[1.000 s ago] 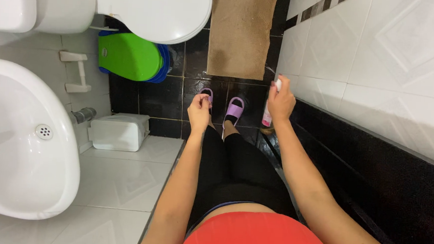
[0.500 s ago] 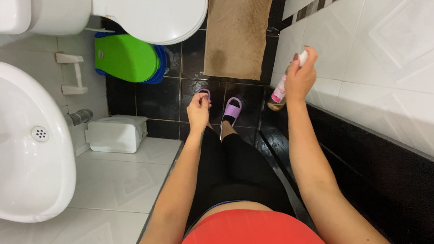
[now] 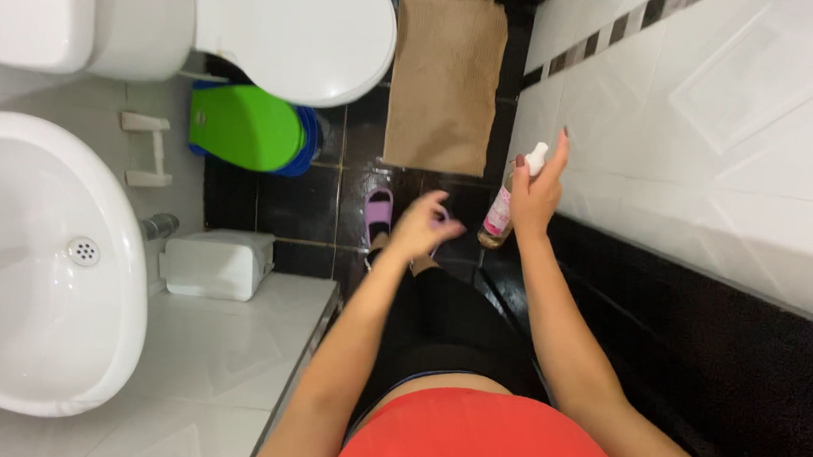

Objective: Cleaning the bathroom by wiping the window frame, spraying cleaner, and mopping the floor.

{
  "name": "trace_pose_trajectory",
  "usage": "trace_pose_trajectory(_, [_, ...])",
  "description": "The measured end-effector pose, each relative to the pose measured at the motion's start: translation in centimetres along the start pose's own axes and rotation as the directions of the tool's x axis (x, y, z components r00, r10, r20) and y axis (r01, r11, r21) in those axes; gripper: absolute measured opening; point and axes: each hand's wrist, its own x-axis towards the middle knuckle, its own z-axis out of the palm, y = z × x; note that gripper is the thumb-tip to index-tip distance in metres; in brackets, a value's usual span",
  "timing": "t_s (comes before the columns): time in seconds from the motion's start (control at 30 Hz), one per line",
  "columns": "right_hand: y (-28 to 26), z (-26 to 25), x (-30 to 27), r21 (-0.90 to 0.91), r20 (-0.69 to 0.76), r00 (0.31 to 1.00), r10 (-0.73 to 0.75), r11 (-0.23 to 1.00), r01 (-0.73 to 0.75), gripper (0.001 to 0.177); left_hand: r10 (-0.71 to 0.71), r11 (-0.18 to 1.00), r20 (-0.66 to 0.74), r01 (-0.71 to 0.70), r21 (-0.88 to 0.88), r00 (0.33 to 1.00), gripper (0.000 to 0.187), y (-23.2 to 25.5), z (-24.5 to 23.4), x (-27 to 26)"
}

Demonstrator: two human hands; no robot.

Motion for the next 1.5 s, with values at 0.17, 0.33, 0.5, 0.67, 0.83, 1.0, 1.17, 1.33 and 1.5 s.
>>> trace_pose_trajectory(0.17, [-3.1, 0.0, 2.1, 0.179, -0.036, 0.999, 0.023, 0.984, -0.016, 0.041, 0.059, 0.997, 0.128, -0.066, 0.050, 0.990, 0.094, 10.3, 2.5, 0.9])
trace_pose_trajectory(0.33, [-8.4, -0.2, 6.3, 0.502, 0.152, 0.986, -0.063, 0.865, -0.022, 0.021, 0.031, 0.999, -0.053, -0.032, -0.009, 0.998, 0.072, 14.2, 0.7, 3.8])
trace_pose_trajectory(0.5, [-13.8, 3.9, 12.5, 0.719, 0.303, 0.941, -0.149, 0.684, -0.123, 0.073, 0.049, 0.996, -0.239, -0.029, 0.087, 0.970, 0.068, 15.7, -3.9, 9.1])
trace_pose_trajectory(0.67, [-20.8, 12.6, 19.3, 0.713, 0.202, 0.966, -0.163, 0.701, -0.031, 0.078, 0.128, 0.992, -0.480, -0.118, 0.053, 0.868, 0.070, 22.7, -13.0, 13.1])
trace_pose_trajectory(0.83, [-34.5, 19.3, 27.0, 0.673, 0.206, 0.961, -0.184, 0.740, -0.003, 0.069, -0.013, 1.000, -0.530, 0.002, -0.023, 0.848, 0.063, 28.6, -25.4, 21.3])
trace_pose_trajectory(1.0, [-45.1, 25.0, 34.4, 0.676, 0.047, 0.970, -0.237, 0.723, 0.144, 0.057, 0.093, 0.991, -0.612, -0.131, -0.017, 0.785, 0.048, 33.8, -35.6, 27.7])
trace_pose_trajectory(1.17, [-50.5, 26.4, 38.2, 0.725, -0.035, 0.972, -0.232, 0.664, 0.185, 0.057, 0.196, 0.974, -0.598, -0.224, 0.029, 0.777, 0.049, 38.1, -41.6, 30.5])
trace_pose_trajectory(1.33, [-52.6, 27.1, 42.0, 0.701, -0.123, 0.976, -0.181, 0.680, 0.215, 0.057, 0.294, 0.952, -0.594, -0.287, 0.110, 0.749, 0.044, 39.5, -43.7, 34.3])
trace_pose_trajectory(1.5, [-54.8, 24.5, 46.3, 0.770, -0.272, 0.959, -0.082, 0.579, 0.268, 0.070, 0.503, 0.858, -0.480, -0.482, 0.177, 0.719, 0.110, 43.3, -46.1, 34.2])
